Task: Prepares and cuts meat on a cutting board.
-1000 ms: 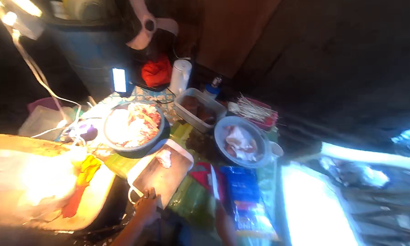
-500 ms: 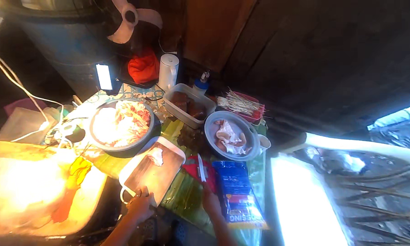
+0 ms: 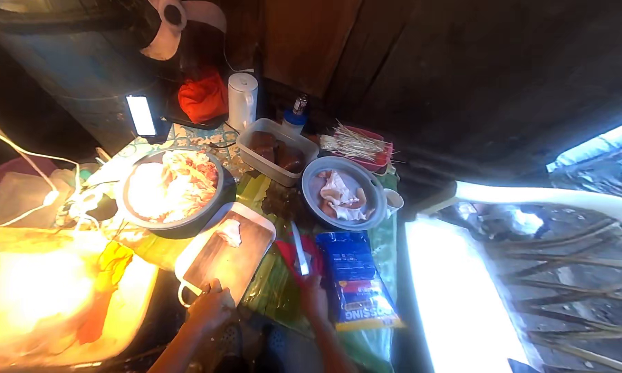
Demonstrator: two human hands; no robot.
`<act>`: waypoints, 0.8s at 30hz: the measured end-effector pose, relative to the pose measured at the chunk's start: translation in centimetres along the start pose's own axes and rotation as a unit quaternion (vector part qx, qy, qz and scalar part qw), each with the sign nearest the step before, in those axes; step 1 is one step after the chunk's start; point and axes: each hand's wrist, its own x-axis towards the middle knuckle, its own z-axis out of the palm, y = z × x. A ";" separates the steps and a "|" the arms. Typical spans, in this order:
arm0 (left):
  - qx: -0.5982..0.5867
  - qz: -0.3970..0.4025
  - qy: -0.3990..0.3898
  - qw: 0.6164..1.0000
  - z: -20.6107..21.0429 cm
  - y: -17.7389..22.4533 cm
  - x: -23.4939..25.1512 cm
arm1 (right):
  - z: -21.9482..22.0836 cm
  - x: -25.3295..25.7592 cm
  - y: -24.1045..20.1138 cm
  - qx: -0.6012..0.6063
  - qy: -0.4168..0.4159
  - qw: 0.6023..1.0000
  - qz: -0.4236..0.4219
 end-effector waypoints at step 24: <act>0.112 0.203 -0.015 0.973 10.1 13.9 -0.9 | 0.4 -11.3 11.9 -0.011 -0.021 0.996 -0.083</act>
